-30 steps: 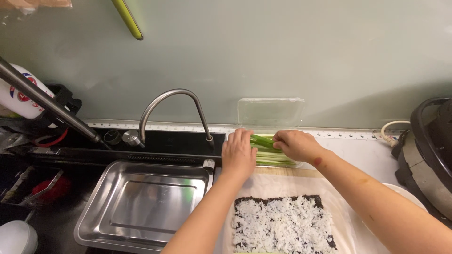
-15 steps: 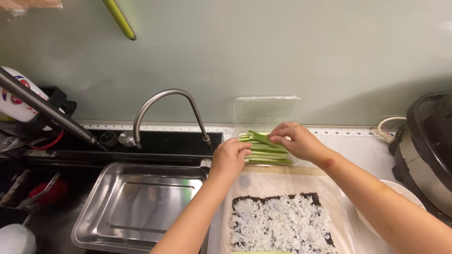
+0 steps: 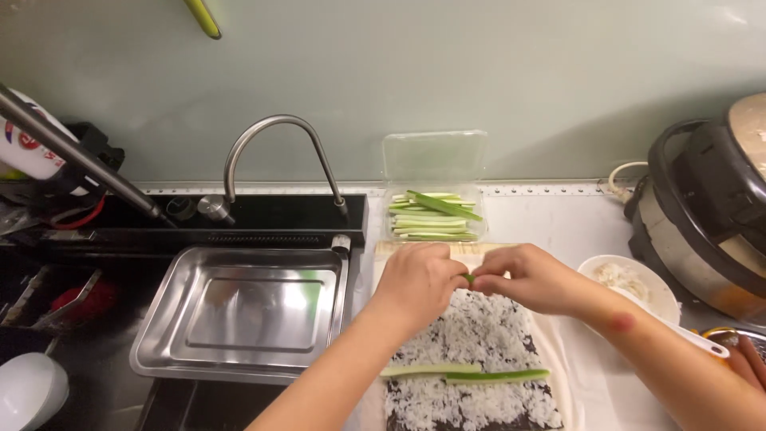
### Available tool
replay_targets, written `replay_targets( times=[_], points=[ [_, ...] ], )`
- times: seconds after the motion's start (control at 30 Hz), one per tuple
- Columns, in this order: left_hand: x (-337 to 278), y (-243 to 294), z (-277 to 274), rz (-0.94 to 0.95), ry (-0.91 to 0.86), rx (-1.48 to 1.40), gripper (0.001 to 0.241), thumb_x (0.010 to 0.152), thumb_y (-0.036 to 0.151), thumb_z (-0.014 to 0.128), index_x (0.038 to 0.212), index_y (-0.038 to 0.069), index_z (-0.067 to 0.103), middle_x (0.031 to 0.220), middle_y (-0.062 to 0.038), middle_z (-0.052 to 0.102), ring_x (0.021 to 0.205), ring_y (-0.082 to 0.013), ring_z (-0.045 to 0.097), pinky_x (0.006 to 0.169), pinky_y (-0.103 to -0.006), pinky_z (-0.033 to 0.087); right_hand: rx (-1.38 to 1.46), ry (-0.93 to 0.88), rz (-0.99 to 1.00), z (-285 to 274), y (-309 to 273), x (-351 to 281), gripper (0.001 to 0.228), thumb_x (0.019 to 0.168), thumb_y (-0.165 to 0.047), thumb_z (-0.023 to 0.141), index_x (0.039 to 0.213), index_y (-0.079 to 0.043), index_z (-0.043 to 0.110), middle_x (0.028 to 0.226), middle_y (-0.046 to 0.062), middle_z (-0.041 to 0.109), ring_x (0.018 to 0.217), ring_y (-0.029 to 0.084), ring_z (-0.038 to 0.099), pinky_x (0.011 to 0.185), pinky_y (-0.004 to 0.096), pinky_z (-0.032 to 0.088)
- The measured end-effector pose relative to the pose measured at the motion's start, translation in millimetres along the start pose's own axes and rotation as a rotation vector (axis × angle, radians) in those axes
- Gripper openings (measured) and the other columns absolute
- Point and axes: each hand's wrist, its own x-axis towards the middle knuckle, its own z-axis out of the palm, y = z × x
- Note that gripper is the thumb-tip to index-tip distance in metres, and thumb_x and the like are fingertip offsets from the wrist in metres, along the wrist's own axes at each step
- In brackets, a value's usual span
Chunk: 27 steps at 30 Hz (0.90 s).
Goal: The recorder is making sushi by spreading rice on a seaweed sheet and adding cucumber, carrot, and sausage strips.
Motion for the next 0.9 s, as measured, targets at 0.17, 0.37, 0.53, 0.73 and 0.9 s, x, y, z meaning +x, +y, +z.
replay_targets(
  times=[0.17, 0.37, 0.53, 0.73, 0.9],
  points=[
    [-14.2, 32.7, -16.1, 0.016, 0.012, -0.129, 0.007, 0.087, 0.017, 0.075, 0.092, 0.012, 0.077, 0.078, -0.006, 0.062, 0.075, -0.0296, 0.064, 0.073, -0.0433, 0.050, 0.406, -0.011, 0.078, 15.2, 11.1, -39.1, 0.031, 0.091, -0.026, 0.069, 0.101, -0.001, 0.084, 0.083, 0.002, 0.073, 0.078, 0.011, 0.062, 0.073, 0.031, 0.052],
    [-32.0, 57.1, -25.3, -0.010, 0.123, -0.294, 0.008, 0.089, 0.014, 0.075, 0.096, 0.010, 0.076, 0.078, -0.005, 0.062, 0.075, -0.0270, 0.063, 0.072, -0.0394, 0.050, 0.681, 0.046, 0.084, 44.1, 26.9, -61.3, 0.030, 0.092, -0.027, 0.069, 0.095, -0.001, 0.082, 0.081, 0.002, 0.070, 0.079, 0.012, 0.059, 0.076, 0.029, 0.048],
    [-47.6, 58.9, -27.7, -0.137, 0.090, -0.380, 0.010, 0.089, 0.016, 0.076, 0.096, 0.011, 0.080, 0.074, -0.006, 0.062, 0.072, -0.0247, 0.062, 0.066, -0.0371, 0.049, 0.688, -0.016, 0.084, 51.0, 20.3, -64.2, 0.030, 0.093, -0.029, 0.069, 0.091, -0.002, 0.082, 0.079, 0.001, 0.067, 0.076, 0.010, 0.056, 0.072, 0.028, 0.045],
    [-54.7, 45.3, -28.9, -0.384, -0.094, -0.517, 0.016, 0.087, 0.019, 0.077, 0.101, 0.012, 0.081, 0.079, -0.006, 0.069, 0.069, -0.0182, 0.064, 0.064, -0.0317, 0.051, 0.557, -0.088, 0.118, 47.7, 29.3, -59.0, 0.035, 0.094, -0.033, 0.070, 0.089, -0.001, 0.081, 0.078, 0.001, 0.068, 0.074, 0.009, 0.056, 0.070, 0.027, 0.044],
    [-62.3, 36.9, -22.2, -0.539, -0.263, -0.703, 0.018, 0.087, 0.018, 0.075, 0.102, 0.012, 0.081, 0.081, -0.004, 0.069, 0.069, -0.0154, 0.060, 0.064, -0.0305, 0.049, 0.503, -0.146, 0.251, 43.0, 17.1, -62.5, 0.031, 0.087, -0.028, 0.074, 0.103, -0.003, 0.084, 0.087, 0.000, 0.076, 0.082, 0.010, 0.065, 0.080, 0.029, 0.055]
  ],
)
